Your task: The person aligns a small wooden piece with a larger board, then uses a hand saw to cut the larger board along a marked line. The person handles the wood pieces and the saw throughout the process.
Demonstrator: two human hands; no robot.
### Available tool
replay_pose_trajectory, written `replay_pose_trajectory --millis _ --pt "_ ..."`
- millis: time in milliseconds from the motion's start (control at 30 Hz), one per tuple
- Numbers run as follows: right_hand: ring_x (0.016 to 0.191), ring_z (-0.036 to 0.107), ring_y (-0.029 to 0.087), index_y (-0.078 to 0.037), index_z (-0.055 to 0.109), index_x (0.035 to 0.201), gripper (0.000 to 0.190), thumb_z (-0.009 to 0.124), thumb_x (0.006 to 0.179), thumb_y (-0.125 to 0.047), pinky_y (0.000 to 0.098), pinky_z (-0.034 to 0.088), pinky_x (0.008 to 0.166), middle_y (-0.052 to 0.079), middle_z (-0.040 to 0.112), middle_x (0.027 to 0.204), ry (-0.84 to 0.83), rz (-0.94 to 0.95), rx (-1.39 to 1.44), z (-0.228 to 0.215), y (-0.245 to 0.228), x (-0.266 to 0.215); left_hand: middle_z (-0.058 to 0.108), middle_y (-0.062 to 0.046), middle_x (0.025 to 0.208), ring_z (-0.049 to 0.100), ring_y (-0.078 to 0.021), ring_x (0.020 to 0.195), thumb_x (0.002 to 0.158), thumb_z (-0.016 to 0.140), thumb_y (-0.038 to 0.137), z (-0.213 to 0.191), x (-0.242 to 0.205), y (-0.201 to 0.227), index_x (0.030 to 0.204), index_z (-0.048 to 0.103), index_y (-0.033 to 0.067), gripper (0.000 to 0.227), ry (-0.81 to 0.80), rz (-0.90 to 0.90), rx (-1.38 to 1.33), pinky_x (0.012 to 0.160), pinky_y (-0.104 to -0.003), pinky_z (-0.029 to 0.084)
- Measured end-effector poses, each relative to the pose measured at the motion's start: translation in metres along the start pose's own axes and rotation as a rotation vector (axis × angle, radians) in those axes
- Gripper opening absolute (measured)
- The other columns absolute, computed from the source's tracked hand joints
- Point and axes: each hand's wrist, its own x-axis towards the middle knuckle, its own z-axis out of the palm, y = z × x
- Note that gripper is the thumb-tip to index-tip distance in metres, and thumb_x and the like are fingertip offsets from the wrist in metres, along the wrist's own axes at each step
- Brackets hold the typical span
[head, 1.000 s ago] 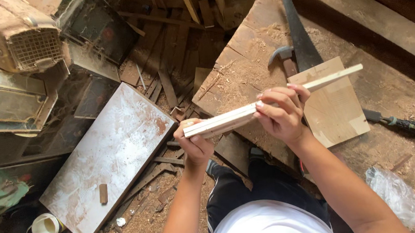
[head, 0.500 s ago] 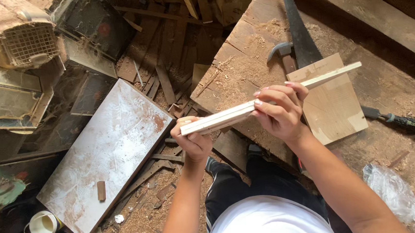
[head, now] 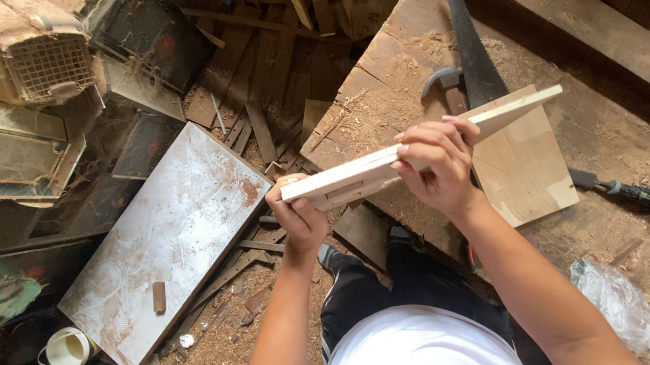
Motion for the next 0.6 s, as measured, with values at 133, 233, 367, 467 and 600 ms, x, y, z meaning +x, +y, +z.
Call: replay_pose_trajectory --millis 133,233,367,467,600 --pt "0.103 0.069 0.020 -0.018 0.055 0.111 0.024 0.072 0.101 -0.032 0.0402 0.035 0.111 0.002 0.074 0.106 -0.036 0.005 0.025 -0.005 0.009 0.006 0.055 -0.013 0.108 0.055 -0.0170 0.092 0.116 0.033 0.033 -0.002 0.003 0.003 0.122 0.038 -0.0014 0.036 -0.057 0.002 0.019 0.083 -0.033 0.048" --pt "0.105 0.069 0.021 -0.017 0.056 0.110 0.024 0.074 0.101 -0.029 0.0411 0.035 0.111 0.003 0.075 0.108 -0.048 0.016 0.038 -0.010 0.007 0.012 0.054 -0.012 0.109 0.053 -0.0162 0.094 0.117 0.033 0.034 -0.003 0.004 0.006 0.123 0.037 -0.0006 0.035 -0.090 -0.025 -0.010 0.084 -0.033 0.047" --pt "0.105 0.069 0.022 -0.017 0.058 0.108 0.024 0.078 0.098 -0.026 0.0413 0.035 0.110 0.004 0.075 0.110 -0.048 0.005 0.048 -0.012 0.004 0.019 0.053 -0.011 0.107 0.053 -0.0158 0.093 0.117 0.031 0.035 0.000 0.005 0.005 0.123 0.036 -0.0001 0.036 -0.071 -0.033 0.044 0.083 -0.033 0.046" --pt "0.105 0.069 0.022 -0.018 0.059 0.105 0.024 0.080 0.097 -0.024 0.0409 0.036 0.109 0.004 0.075 0.111 -0.044 -0.003 0.062 -0.013 0.005 0.022 0.052 -0.010 0.106 0.051 -0.0141 0.092 0.117 0.031 0.036 0.002 0.005 0.002 0.121 0.036 0.0022 0.034 -0.075 -0.026 -0.016 0.080 -0.031 0.046" --pt "0.104 0.069 0.022 -0.017 0.060 0.102 0.024 0.082 0.096 -0.022 0.0417 0.037 0.108 0.004 0.075 0.111 -0.064 -0.001 0.070 -0.016 0.005 0.026 0.053 -0.010 0.103 0.052 -0.0137 0.089 0.116 0.030 0.035 0.004 0.006 0.000 0.120 0.037 0.0012 0.035 -0.045 -0.001 0.024 0.078 -0.031 0.046"
